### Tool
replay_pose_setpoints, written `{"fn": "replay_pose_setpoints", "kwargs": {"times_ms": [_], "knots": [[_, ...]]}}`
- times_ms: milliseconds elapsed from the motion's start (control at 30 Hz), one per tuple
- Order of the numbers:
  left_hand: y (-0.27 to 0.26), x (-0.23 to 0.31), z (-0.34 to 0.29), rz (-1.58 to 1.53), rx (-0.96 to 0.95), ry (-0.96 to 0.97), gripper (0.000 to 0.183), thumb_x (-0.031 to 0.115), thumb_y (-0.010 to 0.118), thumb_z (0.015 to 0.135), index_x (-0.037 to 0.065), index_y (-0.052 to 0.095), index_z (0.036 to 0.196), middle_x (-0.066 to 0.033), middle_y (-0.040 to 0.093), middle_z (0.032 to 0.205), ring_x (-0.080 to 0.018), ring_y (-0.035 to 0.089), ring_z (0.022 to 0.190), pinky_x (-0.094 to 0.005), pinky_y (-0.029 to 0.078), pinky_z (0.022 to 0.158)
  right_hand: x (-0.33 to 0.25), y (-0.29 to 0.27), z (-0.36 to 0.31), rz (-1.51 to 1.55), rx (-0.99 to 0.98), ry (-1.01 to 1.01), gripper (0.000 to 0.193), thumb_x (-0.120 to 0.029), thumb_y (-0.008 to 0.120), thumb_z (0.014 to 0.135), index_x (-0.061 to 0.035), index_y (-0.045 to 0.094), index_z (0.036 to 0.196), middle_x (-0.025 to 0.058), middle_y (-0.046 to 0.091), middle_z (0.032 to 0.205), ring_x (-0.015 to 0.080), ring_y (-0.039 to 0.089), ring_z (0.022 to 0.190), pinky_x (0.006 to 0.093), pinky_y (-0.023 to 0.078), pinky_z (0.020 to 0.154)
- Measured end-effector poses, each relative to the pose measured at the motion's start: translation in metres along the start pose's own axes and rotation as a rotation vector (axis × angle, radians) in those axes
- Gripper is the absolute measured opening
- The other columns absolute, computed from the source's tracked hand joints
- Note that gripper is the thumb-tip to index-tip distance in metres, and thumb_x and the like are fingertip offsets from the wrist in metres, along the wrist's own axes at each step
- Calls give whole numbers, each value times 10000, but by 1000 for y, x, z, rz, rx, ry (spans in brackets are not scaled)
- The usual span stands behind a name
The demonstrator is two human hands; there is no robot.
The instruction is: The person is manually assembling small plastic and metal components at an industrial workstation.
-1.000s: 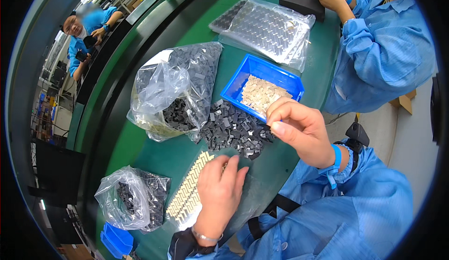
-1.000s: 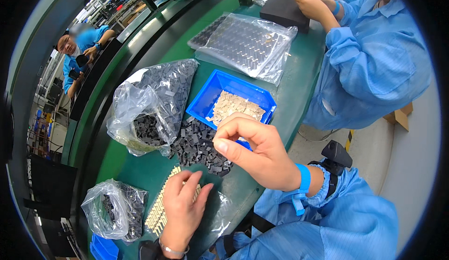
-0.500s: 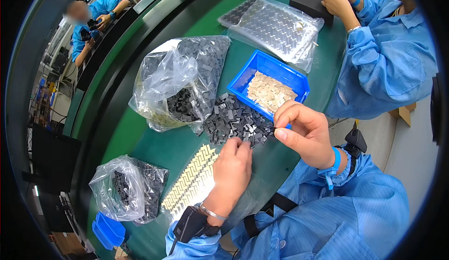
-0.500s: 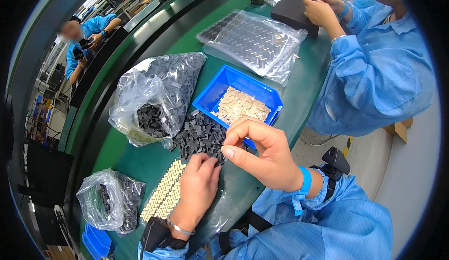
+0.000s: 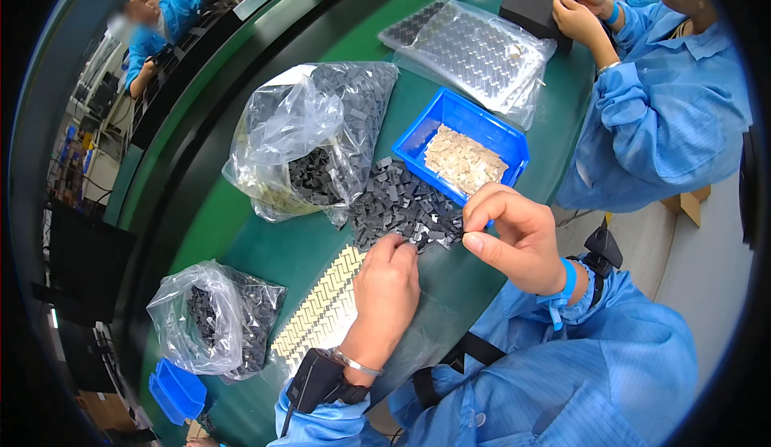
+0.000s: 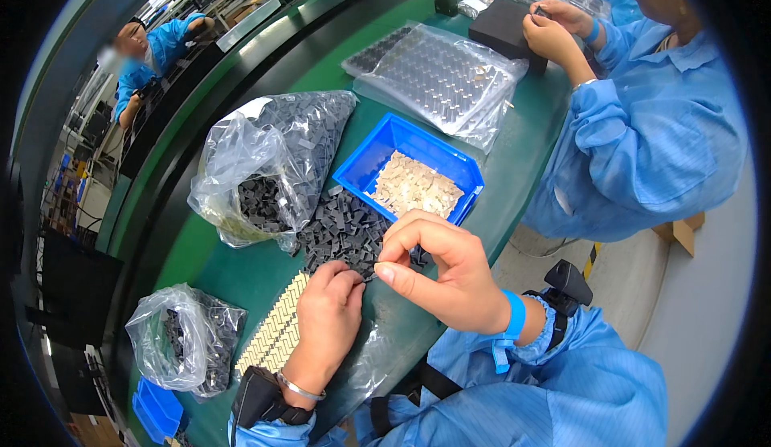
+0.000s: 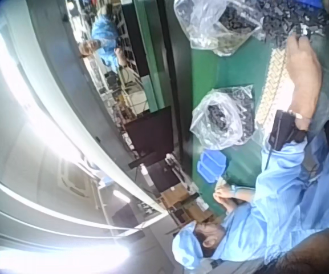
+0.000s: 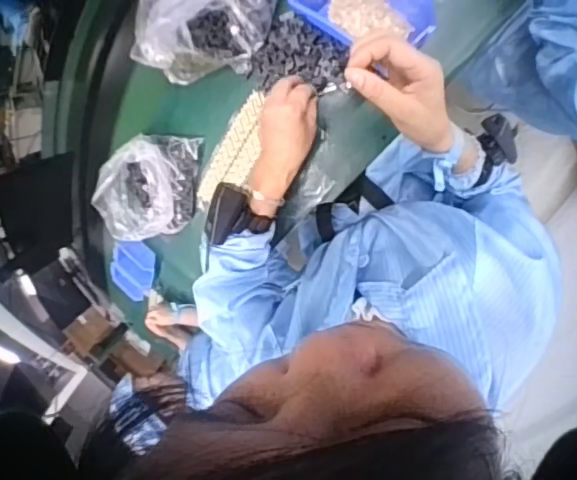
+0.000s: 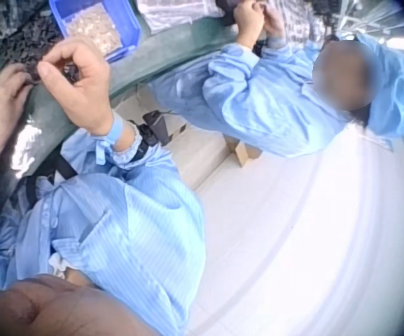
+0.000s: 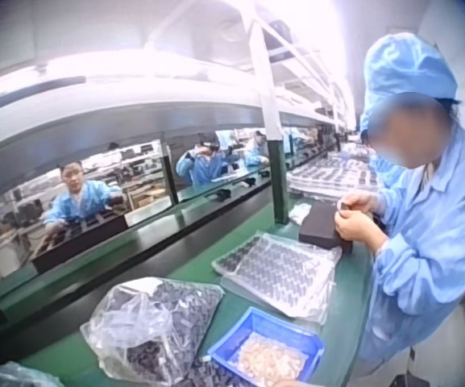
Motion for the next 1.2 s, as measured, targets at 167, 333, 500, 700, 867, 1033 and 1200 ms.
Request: {"fn": "replay_pose_setpoints", "kwargs": {"times_ms": [167,333,500,700,867,1033,1200], "knots": [[-10,-12,6,-236,11,-102,256,-14,688,677,15,625,924,-107,584,879,-208,606,684,-279,502,599,-6,-2,-2,-65,25,-78,68,5,632,766,8,581,811,81,559,820,147,526,752,263,419,672],[-32,-38,-1,-661,208,-359,335,-54,650,747,-34,582,1074,-81,576,929,-142,593,727,-248,517,688,-10,5,-5,-3,44,-85,82,3,645,754,8,584,809,91,566,819,168,544,760,277,431,670],[-37,-20,-45,-1535,143,-860,253,38,531,871,-38,541,1112,-190,594,1037,-223,622,880,-303,534,776,-11,33,-10,84,-70,-173,146,-3,678,739,18,583,849,127,559,860,185,557,777,286,444,684],[-48,5,-81,-1835,180,-799,236,85,505,895,-30,554,1095,-163,620,988,-232,613,927,-337,518,798,-22,77,-16,123,-261,-281,363,-33,745,684,-1,584,1007,137,631,935,251,600,826,348,465,712],[-36,3,-111,-1829,279,-831,211,90,508,897,-32,582,1052,-154,619,1000,-208,606,870,-326,497,775,-18,94,-22,154,-352,-262,370,-15,728,698,0,582,1038,121,634,926,248,602,811,347,473,705],[-37,5,-116,-1767,273,-828,237,91,495,905,-15,572,1102,-150,604,1053,-203,597,863,-325,490,782,-1,93,-25,199,-338,-15,319,-31,669,738,-6,587,1046,108,626,934,232,609,780,317,482,680],[-35,6,-115,-1845,311,-798,266,32,501,888,-16,538,1147,-163,594,1075,-207,597,903,-314,496,789,-8,91,-23,184,-358,-121,341,1,713,716,13,566,1023,143,627,877,258,614,763,327,492,663]]}}
Point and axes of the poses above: each hand's wrist, its own z-axis towards the middle knuckle, its own y-axis out of the palm, x = y × z, the point moved 8 cm from there along z, towards the middle knuckle
